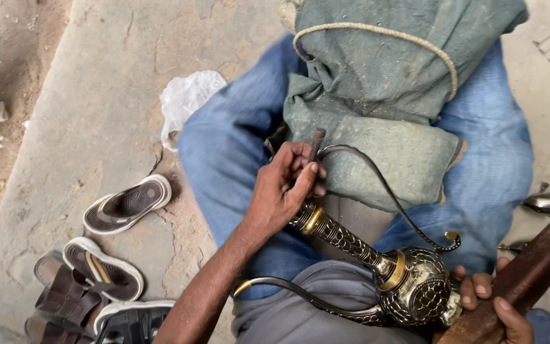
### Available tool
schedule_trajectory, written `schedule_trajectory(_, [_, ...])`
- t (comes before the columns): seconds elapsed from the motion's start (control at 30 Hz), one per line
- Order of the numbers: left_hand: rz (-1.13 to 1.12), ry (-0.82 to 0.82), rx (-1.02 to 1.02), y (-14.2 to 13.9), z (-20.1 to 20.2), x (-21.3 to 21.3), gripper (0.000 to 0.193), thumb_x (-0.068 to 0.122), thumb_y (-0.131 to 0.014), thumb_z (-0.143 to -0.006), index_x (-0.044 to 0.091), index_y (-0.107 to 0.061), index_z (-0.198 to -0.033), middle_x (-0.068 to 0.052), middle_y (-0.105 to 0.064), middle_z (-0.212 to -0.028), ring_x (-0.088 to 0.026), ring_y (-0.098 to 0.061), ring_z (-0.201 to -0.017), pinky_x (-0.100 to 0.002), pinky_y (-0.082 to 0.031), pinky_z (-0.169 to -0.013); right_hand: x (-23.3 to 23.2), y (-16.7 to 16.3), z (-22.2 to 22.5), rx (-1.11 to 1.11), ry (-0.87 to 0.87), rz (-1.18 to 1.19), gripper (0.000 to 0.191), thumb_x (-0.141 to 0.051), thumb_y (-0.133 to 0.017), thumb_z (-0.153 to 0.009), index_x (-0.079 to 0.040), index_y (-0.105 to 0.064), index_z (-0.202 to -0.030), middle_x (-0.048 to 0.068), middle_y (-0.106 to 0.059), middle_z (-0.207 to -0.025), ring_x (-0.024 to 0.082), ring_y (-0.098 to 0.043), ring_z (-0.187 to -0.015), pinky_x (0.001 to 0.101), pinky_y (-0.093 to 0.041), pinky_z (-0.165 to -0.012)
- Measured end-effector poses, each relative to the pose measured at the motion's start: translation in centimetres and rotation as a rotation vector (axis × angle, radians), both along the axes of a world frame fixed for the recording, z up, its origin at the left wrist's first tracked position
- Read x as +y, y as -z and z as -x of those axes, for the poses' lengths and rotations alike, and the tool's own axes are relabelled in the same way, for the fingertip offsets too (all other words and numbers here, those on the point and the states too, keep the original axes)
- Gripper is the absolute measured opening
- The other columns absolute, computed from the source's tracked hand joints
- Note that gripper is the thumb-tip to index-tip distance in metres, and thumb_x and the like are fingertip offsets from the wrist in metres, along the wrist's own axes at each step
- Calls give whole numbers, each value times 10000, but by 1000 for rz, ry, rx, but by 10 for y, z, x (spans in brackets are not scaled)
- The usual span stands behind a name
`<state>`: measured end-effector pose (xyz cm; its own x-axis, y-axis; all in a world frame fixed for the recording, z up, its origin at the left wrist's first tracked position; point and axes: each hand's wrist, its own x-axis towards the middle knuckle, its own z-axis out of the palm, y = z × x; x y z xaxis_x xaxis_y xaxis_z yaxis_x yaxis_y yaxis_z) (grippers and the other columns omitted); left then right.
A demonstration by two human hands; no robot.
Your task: The person sits on the ground and uses a hammer and chisel to shape and adjust parts of an ornate metal hookah. They also use a small tool to clean or adjust the nozzle area and handle small metal components.
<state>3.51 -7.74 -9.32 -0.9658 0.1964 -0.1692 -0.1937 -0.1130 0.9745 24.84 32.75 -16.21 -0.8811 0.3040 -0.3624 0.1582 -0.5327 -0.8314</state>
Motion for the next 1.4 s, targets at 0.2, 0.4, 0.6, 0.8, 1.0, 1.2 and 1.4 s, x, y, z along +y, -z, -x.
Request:
schedule_trajectory(0.2, [-79,39,233,-19,15,-17,179,98,-615,-1091,-3,-521,-1206,-36,-627,-1158,-129,-671,-1169,-269,-547,-1018,19,-9,24,-14,-159,23,730,-187,-617,-918,-87,-364,-1595,62,-502,-937,217,-536,-929,587,-208,-1287])
schedule_trajectory(0.4, [61,144,118,-19,57,-18,226,90,-678,-1033,-25,-622,-1219,-32,-661,-958,-134,-617,-906,-267,-515,-787,52,-33,40,-236,-329,-393,808,-116,-675,-874,-119,-374,-1624,104,-529,-880,288,-614,-822,622,-307,-1164])
schedule_trajectory(0.6, [-103,174,159,-7,97,-5,293,60,-736,-932,23,-584,-1179,-37,-731,-998,-81,-735,-884,-276,-675,-771,76,-56,61,-193,-514,-748,407,-41,-700,-877,60,-463,-1192,216,-655,-988,334,-691,-1083,567,-387,-1080])
schedule_trajectory(0.8, [217,244,297,-6,107,-4,367,63,-816,-905,69,-677,-1245,15,-769,-931,-62,-719,-842,-253,-607,-738,57,-75,99,-343,-440,-763,382,-66,-703,-914,-18,-466,-1211,223,-623,-974,366,-732,-951,547,-619,-806])
schedule_trajectory(1.0, [434,366,371,-11,122,-2,337,43,-813,-886,54,-656,-1184,-22,-726,-842,-112,-707,-766,-281,-586,-673,24,-96,155,-240,-433,-556,393,-104,-706,-917,-38,-443,-1201,165,-604,-1002,321,-724,-1031,514,-662,-733])
schedule_trajectory(1.2, [430,439,617,-7,135,-3,509,80,-790,-875,84,-571,-1334,-44,-730,-866,-179,-751,-797,-345,-602,-702,-4,-98,203,-328,-539,-778,299,-125,-627,-1003,30,-533,-1241,176,-645,-1035,208,-730,-994,388,-613,-806])
schedule_trajectory(1.4, [474,568,716,-5,145,-8,459,130,-786,-942,87,-551,-1333,-52,-713,-888,-202,-749,-823,-382,-592,-752,-32,-107,242,-190,-714,-1313,362,-59,-783,-934,15,-550,-1201,158,-629,-740,230,-660,-644,341,-529,-589])
